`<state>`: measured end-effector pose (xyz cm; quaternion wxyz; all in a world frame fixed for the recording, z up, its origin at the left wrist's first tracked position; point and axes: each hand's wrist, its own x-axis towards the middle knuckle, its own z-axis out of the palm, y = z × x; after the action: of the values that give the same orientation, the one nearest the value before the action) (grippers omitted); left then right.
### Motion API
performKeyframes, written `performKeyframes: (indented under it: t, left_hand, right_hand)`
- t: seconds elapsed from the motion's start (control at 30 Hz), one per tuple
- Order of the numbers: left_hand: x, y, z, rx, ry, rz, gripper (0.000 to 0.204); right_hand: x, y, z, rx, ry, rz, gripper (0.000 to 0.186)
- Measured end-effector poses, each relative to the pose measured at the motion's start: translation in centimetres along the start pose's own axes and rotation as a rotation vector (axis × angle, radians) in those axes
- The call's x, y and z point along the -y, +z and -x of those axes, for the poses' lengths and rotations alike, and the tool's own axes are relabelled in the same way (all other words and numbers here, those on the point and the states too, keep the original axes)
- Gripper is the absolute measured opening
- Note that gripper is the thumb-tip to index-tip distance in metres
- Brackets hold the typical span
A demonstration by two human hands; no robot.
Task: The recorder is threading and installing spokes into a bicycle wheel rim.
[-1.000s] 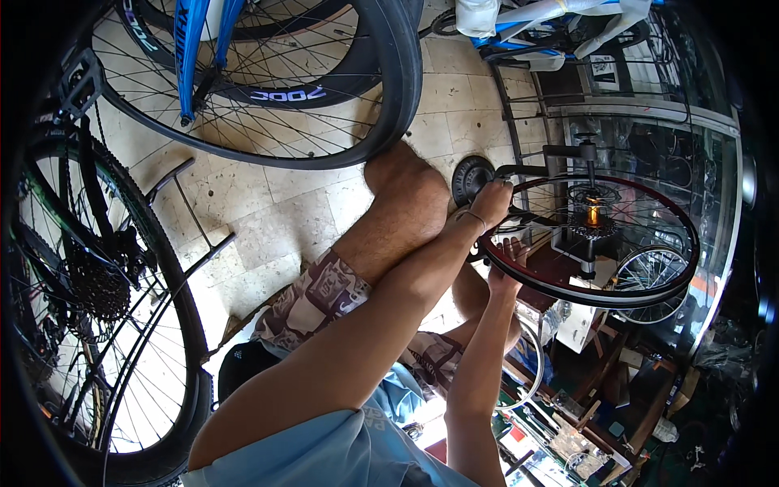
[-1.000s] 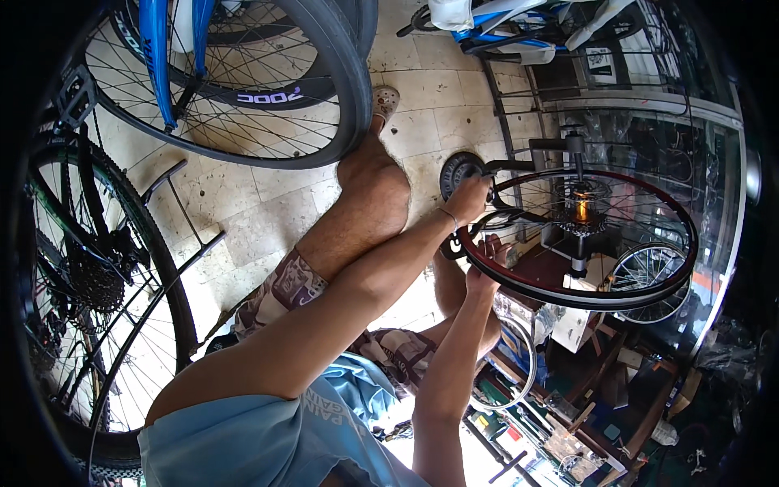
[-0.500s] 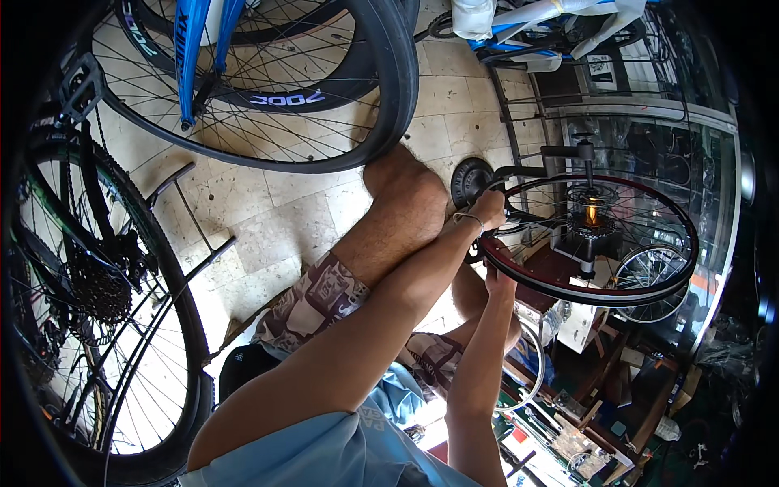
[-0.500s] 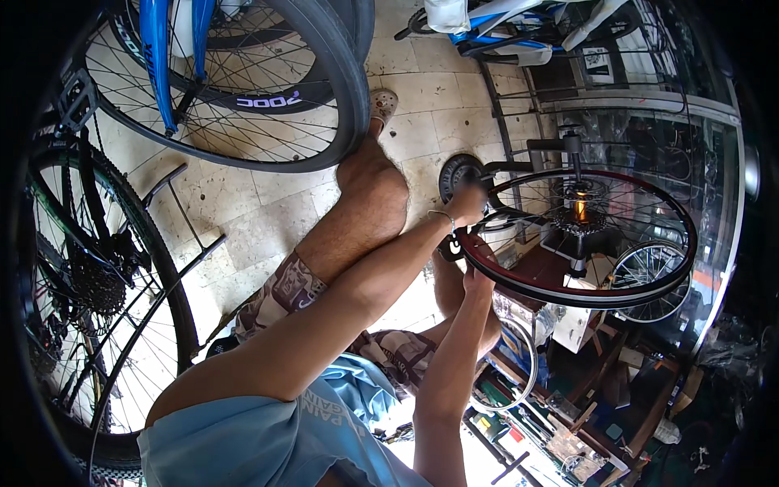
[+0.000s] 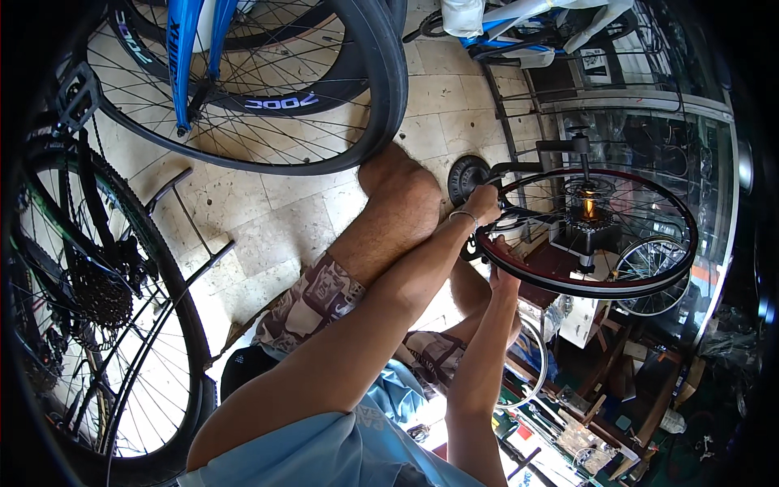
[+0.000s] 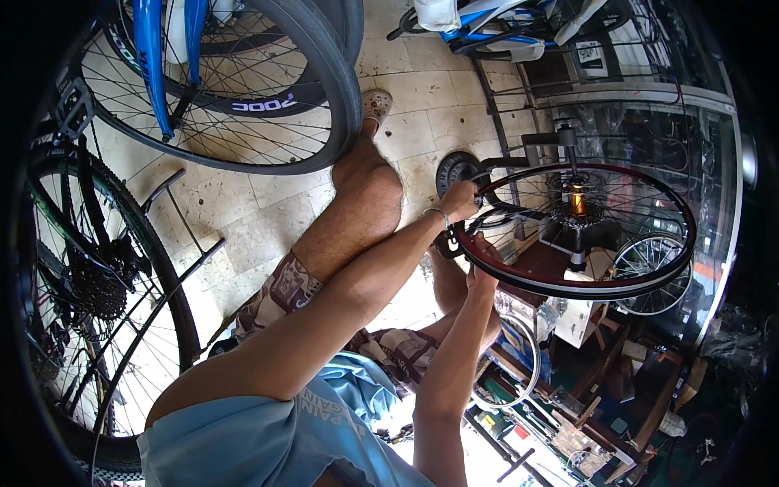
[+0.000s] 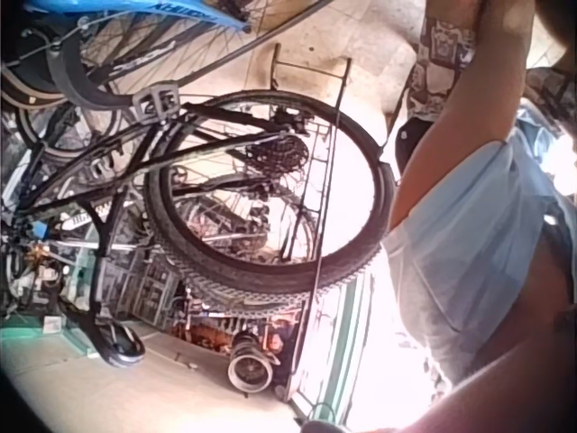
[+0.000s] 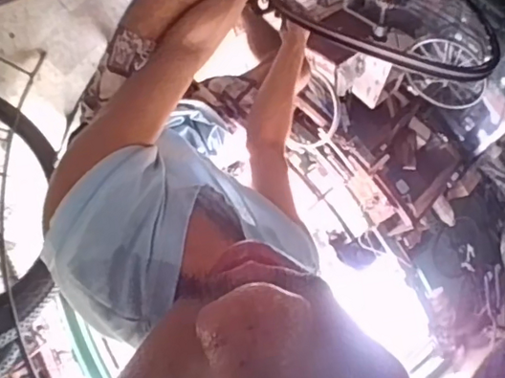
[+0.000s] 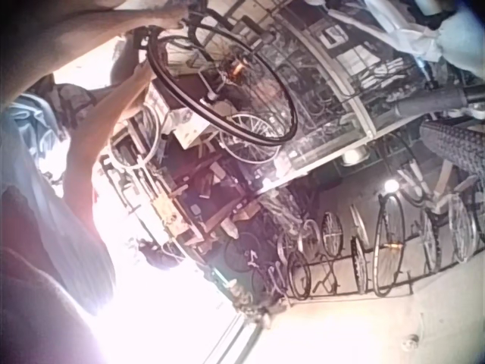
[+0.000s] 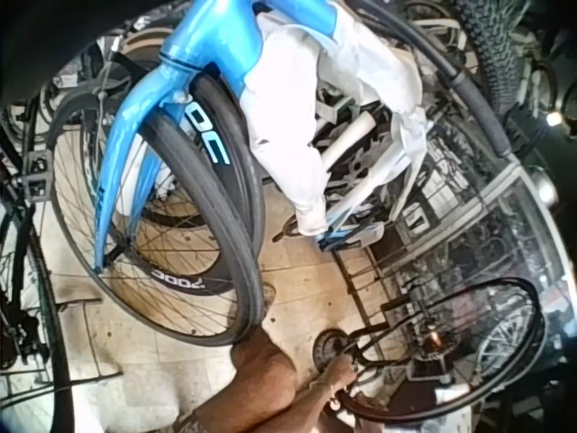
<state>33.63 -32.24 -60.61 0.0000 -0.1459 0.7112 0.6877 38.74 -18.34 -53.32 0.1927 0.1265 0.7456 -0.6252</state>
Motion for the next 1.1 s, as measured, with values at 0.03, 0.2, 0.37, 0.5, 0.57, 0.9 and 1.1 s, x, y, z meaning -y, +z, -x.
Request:
performKeyframes:
  t: [0.03,0.2,0.37,0.5,0.57,0.9,1.1]
  left_hand:
    - [-0.2,0.0,0.1,-0.004,-0.023,0.02,0.015]
    - [0.6,-0.5,-0.3,-0.095,0.002,0.087,0.016]
    - [-0.6,-0.7,0.0,-0.16,-0.027,0.078,0.017]
    - [0.2,-0.6,-0.3,-0.181,-0.086,0.093,0.017]
    - [0.8,-0.5,-0.8,-0.198,-0.124,0.119,0.018]
    - [-0.5,-0.4,0.0,-0.208,-0.108,0.098,0.021]
    - [-0.2,-0.9,0.1,-0.191,-0.14,0.076,0.021]
  right_hand:
    - [0.1,-0.2,-0.1,0.005,0.041,0.028,0.03]
    - [0.9,0.2,1.0,0.04,-0.046,-0.055,0.03]
    - [6.5,-1.3,5.5,0.127,-0.226,-0.297,0.03]
    - [11.7,-1.8,9.1,0.068,-0.495,-0.572,0.025]
    - [12.5,-2.6,9.7,-0.031,-0.633,-0.687,0.025]
    - [5.9,-4.7,6.4,0.041,-0.268,-0.501,0.032]
    - [6.5,0.3,6.8,0.132,-0.125,-0.514,0.033]
